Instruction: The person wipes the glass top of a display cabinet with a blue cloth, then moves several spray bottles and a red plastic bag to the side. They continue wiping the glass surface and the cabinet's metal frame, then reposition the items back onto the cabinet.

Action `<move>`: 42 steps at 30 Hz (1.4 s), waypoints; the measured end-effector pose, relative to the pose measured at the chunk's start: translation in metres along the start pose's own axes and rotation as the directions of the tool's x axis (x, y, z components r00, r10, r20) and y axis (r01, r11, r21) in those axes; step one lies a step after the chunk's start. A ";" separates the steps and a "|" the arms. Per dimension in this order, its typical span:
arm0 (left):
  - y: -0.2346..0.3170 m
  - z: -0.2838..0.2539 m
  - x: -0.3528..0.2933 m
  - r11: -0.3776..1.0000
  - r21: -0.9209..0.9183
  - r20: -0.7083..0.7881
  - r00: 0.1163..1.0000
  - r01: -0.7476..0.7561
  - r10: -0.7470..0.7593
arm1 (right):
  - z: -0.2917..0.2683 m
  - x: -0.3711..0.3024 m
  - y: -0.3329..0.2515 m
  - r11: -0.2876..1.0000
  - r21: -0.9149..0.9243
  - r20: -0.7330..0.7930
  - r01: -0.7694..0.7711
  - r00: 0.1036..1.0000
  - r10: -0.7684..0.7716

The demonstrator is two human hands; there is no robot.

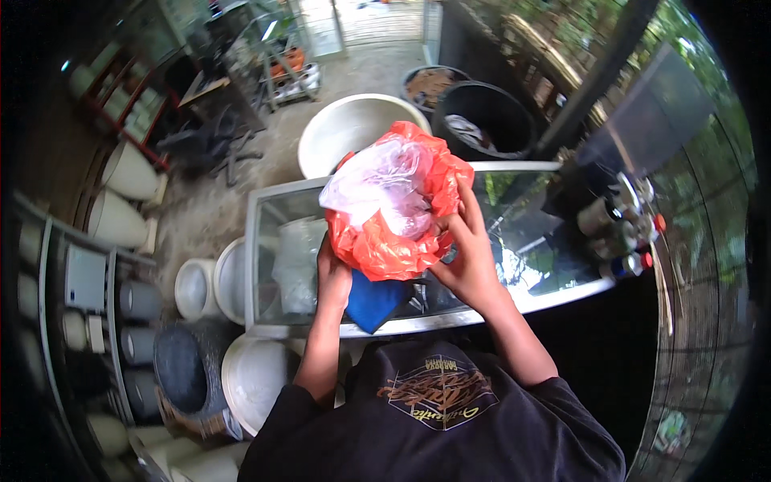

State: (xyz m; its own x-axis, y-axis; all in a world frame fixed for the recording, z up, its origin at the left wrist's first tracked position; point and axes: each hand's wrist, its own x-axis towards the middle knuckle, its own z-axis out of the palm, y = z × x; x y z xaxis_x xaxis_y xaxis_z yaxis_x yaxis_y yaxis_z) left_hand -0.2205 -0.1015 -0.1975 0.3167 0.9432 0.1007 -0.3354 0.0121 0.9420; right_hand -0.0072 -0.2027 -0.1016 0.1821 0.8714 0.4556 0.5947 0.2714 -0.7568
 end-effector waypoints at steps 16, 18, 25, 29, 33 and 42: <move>-0.015 0.242 0.000 0.970 0.244 0.599 0.784 0.020 -0.166 | -0.174 -0.149 0.040 0.862 -0.215 -0.419 -0.460 0.840 0.344; -0.026 0.262 -0.011 0.960 0.277 0.614 0.774 -0.028 -0.154 | -0.187 -0.158 0.039 0.842 -0.251 -0.429 -0.478 0.834 0.346; -0.046 0.303 -0.023 0.956 0.292 0.609 0.768 0.017 -0.200 | -0.220 -0.187 0.051 0.863 -0.240 -0.405 -0.445 0.853 0.328; -0.041 0.315 -0.023 0.957 0.291 0.591 0.784 0.012 -0.190 | -0.227 -0.201 0.071 0.922 -0.106 -0.359 -0.372 0.879 0.313; -0.028 0.320 -0.029 0.925 0.373 0.545 0.791 0.068 -0.278 | -0.226 -0.214 0.096 0.949 0.007 -0.282 -0.316 0.910 0.305; -0.119 0.286 -0.047 0.980 0.180 0.539 0.825 0.084 -0.170 | -0.202 -0.227 0.143 0.951 0.067 -0.186 -0.301 0.933 0.308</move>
State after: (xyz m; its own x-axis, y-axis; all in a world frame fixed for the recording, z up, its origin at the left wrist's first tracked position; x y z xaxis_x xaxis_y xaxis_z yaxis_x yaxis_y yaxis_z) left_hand 0.0580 -0.2419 -0.2233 0.7968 0.5967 0.0959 -0.1422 0.0309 0.9894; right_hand 0.1945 -0.4444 -0.2187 0.4989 0.8204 0.2794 0.4584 0.0238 -0.8884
